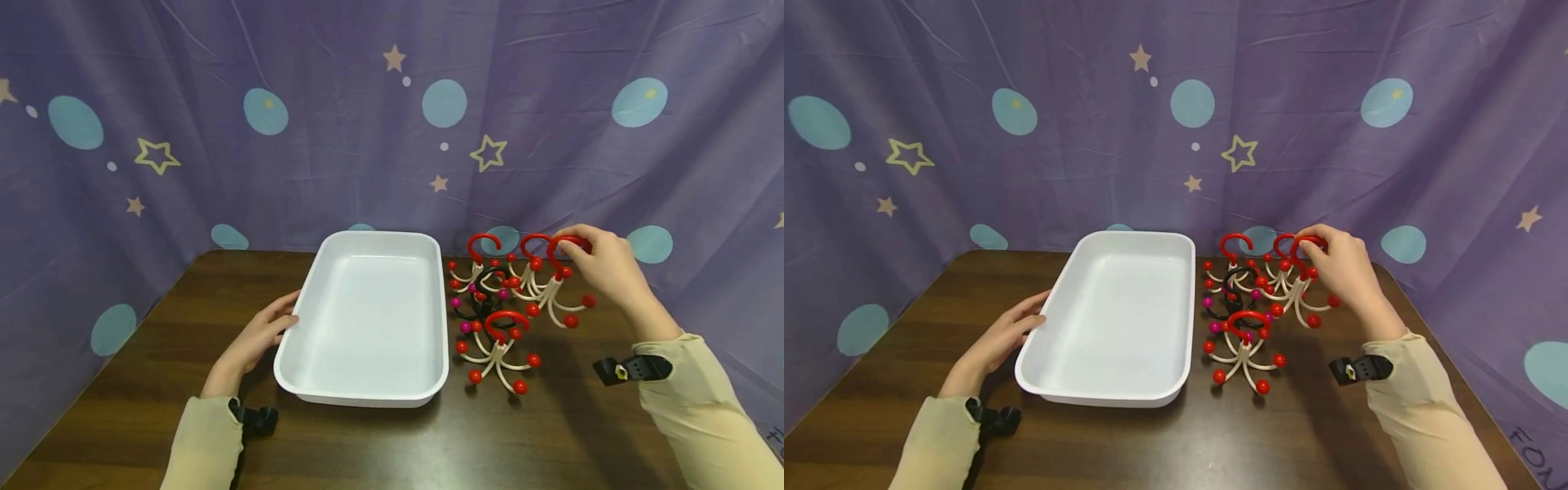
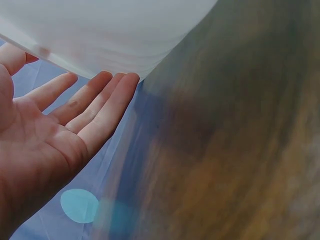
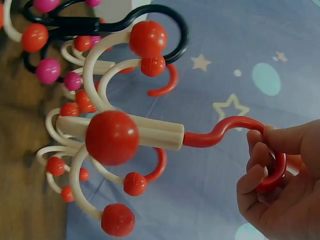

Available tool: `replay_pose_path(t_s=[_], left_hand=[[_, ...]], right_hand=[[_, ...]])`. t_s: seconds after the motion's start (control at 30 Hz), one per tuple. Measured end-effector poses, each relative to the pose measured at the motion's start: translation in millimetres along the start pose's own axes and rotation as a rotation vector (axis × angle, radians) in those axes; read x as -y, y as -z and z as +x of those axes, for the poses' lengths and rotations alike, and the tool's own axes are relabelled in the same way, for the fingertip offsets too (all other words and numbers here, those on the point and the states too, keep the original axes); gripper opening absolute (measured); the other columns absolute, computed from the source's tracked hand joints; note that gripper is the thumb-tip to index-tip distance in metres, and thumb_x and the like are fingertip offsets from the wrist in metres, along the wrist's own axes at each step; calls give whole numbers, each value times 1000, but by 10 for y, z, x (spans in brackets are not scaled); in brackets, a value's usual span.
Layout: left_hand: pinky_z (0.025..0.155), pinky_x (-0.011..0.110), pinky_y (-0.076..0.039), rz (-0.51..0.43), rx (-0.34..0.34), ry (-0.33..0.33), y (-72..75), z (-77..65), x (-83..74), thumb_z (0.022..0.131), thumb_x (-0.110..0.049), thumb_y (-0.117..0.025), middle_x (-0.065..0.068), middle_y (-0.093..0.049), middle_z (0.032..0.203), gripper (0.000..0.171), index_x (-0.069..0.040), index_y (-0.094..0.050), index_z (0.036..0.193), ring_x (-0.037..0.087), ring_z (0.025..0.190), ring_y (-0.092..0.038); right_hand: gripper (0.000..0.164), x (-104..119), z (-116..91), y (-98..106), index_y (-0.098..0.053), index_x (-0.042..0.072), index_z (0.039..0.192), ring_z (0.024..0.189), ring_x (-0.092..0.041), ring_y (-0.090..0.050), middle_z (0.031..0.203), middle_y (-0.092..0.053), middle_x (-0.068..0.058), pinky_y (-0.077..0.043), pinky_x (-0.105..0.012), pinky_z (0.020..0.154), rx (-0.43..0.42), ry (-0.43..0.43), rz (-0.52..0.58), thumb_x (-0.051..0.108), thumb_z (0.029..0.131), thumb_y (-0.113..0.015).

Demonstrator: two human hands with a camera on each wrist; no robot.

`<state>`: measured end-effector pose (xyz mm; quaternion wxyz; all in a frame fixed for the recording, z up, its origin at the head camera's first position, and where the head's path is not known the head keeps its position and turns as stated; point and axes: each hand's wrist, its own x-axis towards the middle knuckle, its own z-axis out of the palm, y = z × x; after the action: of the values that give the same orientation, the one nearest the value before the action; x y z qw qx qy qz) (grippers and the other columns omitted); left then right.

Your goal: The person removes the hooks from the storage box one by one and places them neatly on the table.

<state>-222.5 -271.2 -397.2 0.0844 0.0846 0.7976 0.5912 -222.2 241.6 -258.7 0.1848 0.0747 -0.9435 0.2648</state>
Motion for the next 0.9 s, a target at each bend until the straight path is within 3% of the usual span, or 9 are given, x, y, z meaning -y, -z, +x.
replay_pose_path(t_s=[0.2,0.47,0.9], left_hand=[[79,35,-50,-2,8,-13,-2,6,5,93,-25,-49,23,-38,134,59,-14,-23,145,15,99,-56],[78,32,-49,-10,-4,-7,-6,10,-4,94,-22,-48,24,-40,131,57,-13,-24,144,13,97,-56],[78,32,-49,-5,-10,-4,-11,4,-8,93,-24,-48,22,-40,132,57,-15,-25,144,14,98,-55]], right_hand=[[27,-148,3,-88,-63,12,107,73,-21,-53,91,-66,-14,-37,-31,59,60,1,4,31,93,-50],[25,-323,21,-170,-61,11,109,82,-26,-53,98,-63,-14,-38,-36,65,144,33,-14,27,94,-48],[25,-533,5,-325,-64,9,107,81,-26,-55,91,-65,-13,-38,-35,66,121,62,-6,26,92,-53]])
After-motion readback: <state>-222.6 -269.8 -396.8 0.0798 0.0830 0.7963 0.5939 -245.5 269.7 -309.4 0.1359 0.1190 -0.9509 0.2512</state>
